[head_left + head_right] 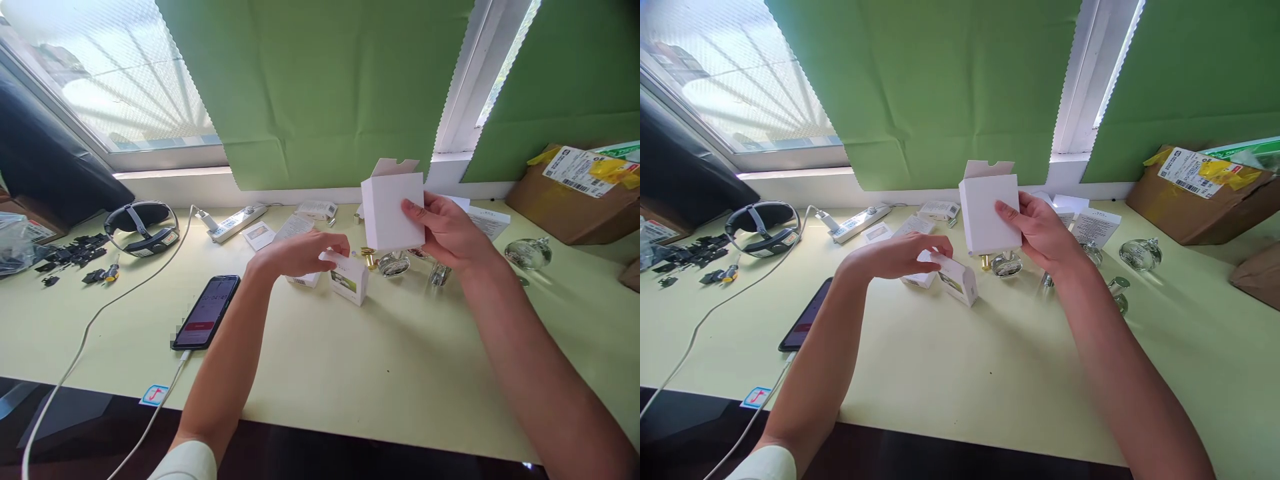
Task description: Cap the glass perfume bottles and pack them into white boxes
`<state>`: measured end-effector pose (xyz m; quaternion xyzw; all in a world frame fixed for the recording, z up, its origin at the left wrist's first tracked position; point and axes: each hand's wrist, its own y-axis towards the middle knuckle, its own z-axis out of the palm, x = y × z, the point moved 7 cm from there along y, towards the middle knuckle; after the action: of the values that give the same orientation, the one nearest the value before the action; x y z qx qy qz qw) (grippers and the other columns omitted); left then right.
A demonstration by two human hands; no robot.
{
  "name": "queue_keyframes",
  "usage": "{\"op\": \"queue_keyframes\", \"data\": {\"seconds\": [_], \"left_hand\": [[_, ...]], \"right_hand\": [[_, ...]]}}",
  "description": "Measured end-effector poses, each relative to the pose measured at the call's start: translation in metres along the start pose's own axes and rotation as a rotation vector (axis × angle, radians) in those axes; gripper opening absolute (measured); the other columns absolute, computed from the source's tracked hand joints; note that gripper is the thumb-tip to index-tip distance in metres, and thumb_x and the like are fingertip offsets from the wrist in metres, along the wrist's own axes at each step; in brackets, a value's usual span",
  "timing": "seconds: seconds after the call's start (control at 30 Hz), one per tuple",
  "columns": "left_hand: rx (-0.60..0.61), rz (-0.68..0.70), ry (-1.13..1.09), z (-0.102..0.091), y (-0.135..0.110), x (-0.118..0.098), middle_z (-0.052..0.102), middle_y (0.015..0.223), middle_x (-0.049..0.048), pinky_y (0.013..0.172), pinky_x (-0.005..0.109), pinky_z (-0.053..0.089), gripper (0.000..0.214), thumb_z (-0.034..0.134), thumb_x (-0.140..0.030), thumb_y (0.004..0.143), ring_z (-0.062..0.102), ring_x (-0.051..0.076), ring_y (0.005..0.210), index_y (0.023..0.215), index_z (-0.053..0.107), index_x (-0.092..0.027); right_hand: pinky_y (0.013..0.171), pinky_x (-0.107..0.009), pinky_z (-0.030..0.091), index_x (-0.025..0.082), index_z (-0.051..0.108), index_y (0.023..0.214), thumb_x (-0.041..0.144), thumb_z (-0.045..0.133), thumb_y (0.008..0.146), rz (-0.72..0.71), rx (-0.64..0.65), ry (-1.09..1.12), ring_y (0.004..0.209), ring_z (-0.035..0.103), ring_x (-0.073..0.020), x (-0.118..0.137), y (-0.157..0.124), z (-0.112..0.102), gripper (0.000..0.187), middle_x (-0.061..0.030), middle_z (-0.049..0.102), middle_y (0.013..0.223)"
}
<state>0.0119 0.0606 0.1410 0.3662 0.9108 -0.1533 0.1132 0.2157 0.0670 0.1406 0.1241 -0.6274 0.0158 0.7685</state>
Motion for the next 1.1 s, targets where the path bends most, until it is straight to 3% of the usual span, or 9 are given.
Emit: {"op": "queue_keyframes", "data": {"seconds": [0.1, 0.23, 0.4, 0.57, 0.63, 0.83, 0.97, 1.1], "left_hand": [[-0.041, 0.126, 0.026, -0.001, 0.002, -0.004, 0.063, 0.11, 0.0034, 0.082, 0.029, 0.042, 0.019, 0.051, -0.016, 0.088, 0.056, 0.018, 0.098, 0.105, 0.058, -0.023], [-0.111, 0.232, 0.038, -0.002, 0.006, -0.008, 0.055, 0.121, 0.0048, 0.1, 0.036, 0.038, 0.015, 0.054, -0.013, 0.086, 0.049, 0.02, 0.116, 0.092, 0.064, -0.021], [-0.199, 0.203, 0.055, -0.008, 0.009, -0.007, 0.05, 0.118, 0.0054, 0.098, 0.035, 0.039, 0.012, 0.057, -0.022, 0.089, 0.046, 0.021, 0.117, 0.085, 0.068, -0.023], [-0.117, 0.161, 0.021, -0.007, 0.007, -0.004, 0.064, 0.1, 0.0038, 0.082, 0.028, 0.042, 0.019, 0.049, -0.022, 0.093, 0.057, 0.014, 0.088, 0.088, 0.067, -0.02], [-0.113, 0.14, 0.028, -0.007, 0.005, -0.005, 0.068, 0.098, 0.0032, 0.082, 0.028, 0.042, 0.021, 0.048, -0.023, 0.093, 0.058, 0.015, 0.086, 0.09, 0.068, -0.021], [-0.139, 0.098, 0.041, -0.007, 0.002, -0.006, 0.069, 0.112, 0.0035, 0.083, 0.029, 0.044, 0.03, 0.043, -0.021, 0.093, 0.06, 0.016, 0.092, 0.109, 0.068, -0.023], [-0.182, 0.132, 0.032, -0.011, 0.0, -0.014, 0.067, 0.114, 0.0045, 0.088, 0.029, 0.045, 0.027, 0.046, -0.027, 0.095, 0.06, 0.017, 0.098, 0.112, 0.066, -0.022], [-0.207, 0.136, 0.05, -0.012, 0.002, -0.019, 0.066, 0.113, 0.0051, 0.095, 0.032, 0.044, 0.019, 0.05, -0.024, 0.092, 0.057, 0.021, 0.111, 0.104, 0.065, -0.021]], "right_hand": [[0.081, -0.041, 0.062, 0.037, 0.055, 0.12, 0.051, 0.071, 0.082, -0.065, -0.026, 0.009, 0.117, 0.062, -0.0238, 0.003, 0.0, 0.0, 0.044, 0.0036, 0.061, 0.136], [0.069, -0.038, 0.065, 0.045, 0.047, 0.125, 0.057, 0.068, 0.082, 0.006, 0.075, 0.009, 0.11, 0.065, -0.0219, -0.006, -0.001, 0.014, 0.049, 0.0067, 0.058, 0.138], [0.056, -0.037, 0.064, 0.05, 0.039, 0.133, 0.061, 0.061, 0.085, 0.07, 0.177, -0.024, 0.102, 0.068, -0.0237, -0.012, -0.006, 0.029, 0.054, 0.0031, 0.053, 0.142], [0.053, -0.039, 0.062, 0.049, 0.036, 0.137, 0.064, 0.055, 0.088, 0.071, 0.194, -0.082, 0.098, 0.069, -0.0265, -0.011, -0.008, 0.027, 0.055, -0.0009, 0.049, 0.146], [0.057, -0.039, 0.062, 0.047, 0.038, 0.136, 0.064, 0.055, 0.088, 0.058, 0.186, -0.123, 0.101, 0.068, -0.0268, -0.011, -0.008, 0.025, 0.054, -0.0012, 0.05, 0.145], [0.094, -0.039, 0.055, 0.04, 0.046, 0.127, 0.056, 0.064, 0.086, -0.046, 0.238, -0.2, 0.124, 0.056, -0.022, -0.006, -0.008, 0.03, 0.048, 0.0033, 0.059, 0.137], [0.099, -0.041, 0.052, 0.038, 0.048, 0.129, 0.053, 0.066, 0.086, -0.088, 0.322, -0.196, 0.127, 0.054, -0.0227, 0.002, -0.014, 0.041, 0.05, 0.0017, 0.062, 0.133], [0.099, -0.045, 0.052, 0.037, 0.052, 0.128, 0.053, 0.067, 0.085, -0.132, 0.292, -0.206, 0.126, 0.055, -0.0257, 0.013, -0.019, 0.047, 0.049, -0.0002, 0.064, 0.129]]}}
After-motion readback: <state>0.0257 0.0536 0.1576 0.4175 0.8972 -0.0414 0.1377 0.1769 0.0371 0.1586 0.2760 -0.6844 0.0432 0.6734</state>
